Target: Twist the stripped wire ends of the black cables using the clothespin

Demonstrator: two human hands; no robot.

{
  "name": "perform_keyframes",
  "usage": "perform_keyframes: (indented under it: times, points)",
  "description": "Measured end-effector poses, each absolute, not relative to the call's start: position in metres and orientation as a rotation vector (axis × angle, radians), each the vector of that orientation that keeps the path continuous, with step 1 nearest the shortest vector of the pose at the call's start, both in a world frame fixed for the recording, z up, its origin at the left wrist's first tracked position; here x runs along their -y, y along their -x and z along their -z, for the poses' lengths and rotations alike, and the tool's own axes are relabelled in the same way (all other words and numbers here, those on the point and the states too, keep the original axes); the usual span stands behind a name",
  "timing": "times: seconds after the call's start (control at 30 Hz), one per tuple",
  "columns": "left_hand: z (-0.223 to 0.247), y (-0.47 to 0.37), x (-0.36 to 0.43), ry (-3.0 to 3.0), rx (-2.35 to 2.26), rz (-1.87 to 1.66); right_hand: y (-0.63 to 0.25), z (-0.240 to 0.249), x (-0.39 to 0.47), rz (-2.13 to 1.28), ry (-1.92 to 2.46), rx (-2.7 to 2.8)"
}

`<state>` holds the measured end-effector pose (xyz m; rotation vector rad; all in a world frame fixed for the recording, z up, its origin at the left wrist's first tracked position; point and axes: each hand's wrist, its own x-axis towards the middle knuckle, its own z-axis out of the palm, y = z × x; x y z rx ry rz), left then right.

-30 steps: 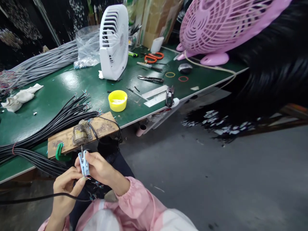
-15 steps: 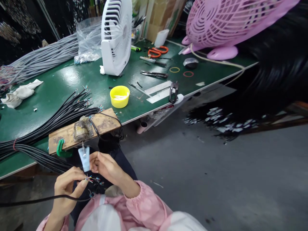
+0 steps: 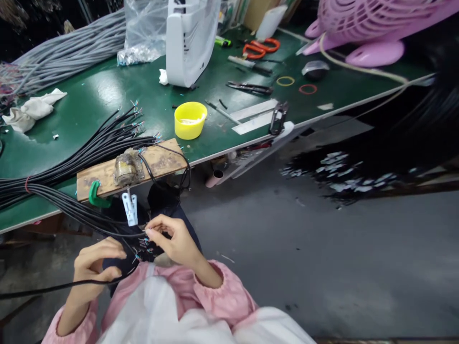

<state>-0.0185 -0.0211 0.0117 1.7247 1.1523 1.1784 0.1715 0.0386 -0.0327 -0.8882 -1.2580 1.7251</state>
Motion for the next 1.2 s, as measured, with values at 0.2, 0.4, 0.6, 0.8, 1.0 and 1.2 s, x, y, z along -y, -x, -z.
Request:
perform_keyframes:
  times: [0.2,0.4,0.6,0.8,1.0,1.2]
  points:
    - [0.002,0.031,0.046,-1.552,-1.057,-0.756,-0.172,0.043,-0.036,-1.646,0.993,1.291]
    - [0.018,0.024,0.051,-1.817,-1.276,-0.795,-0.175,0.048,-0.028,-1.677,1.027,1.281]
    - [0.03,0.022,0.047,-2.339,-1.419,-0.911,-0.175,0.05,-0.022,-1.689,0.994,1.273]
    - [0.026,0.023,0.045,-2.544,-1.413,-0.865,-0.185,0.071,-0.013,-1.71,0.94,1.351]
    - [0.018,0.022,0.046,-2.48,-1.368,-1.041,-0.176,0.091,0.001,-1.532,1.072,1.516]
    - [0.009,0.018,0.041,-2.4,-1.399,-1.316,-0.167,0.08,0.006,-1.388,1.016,1.758]
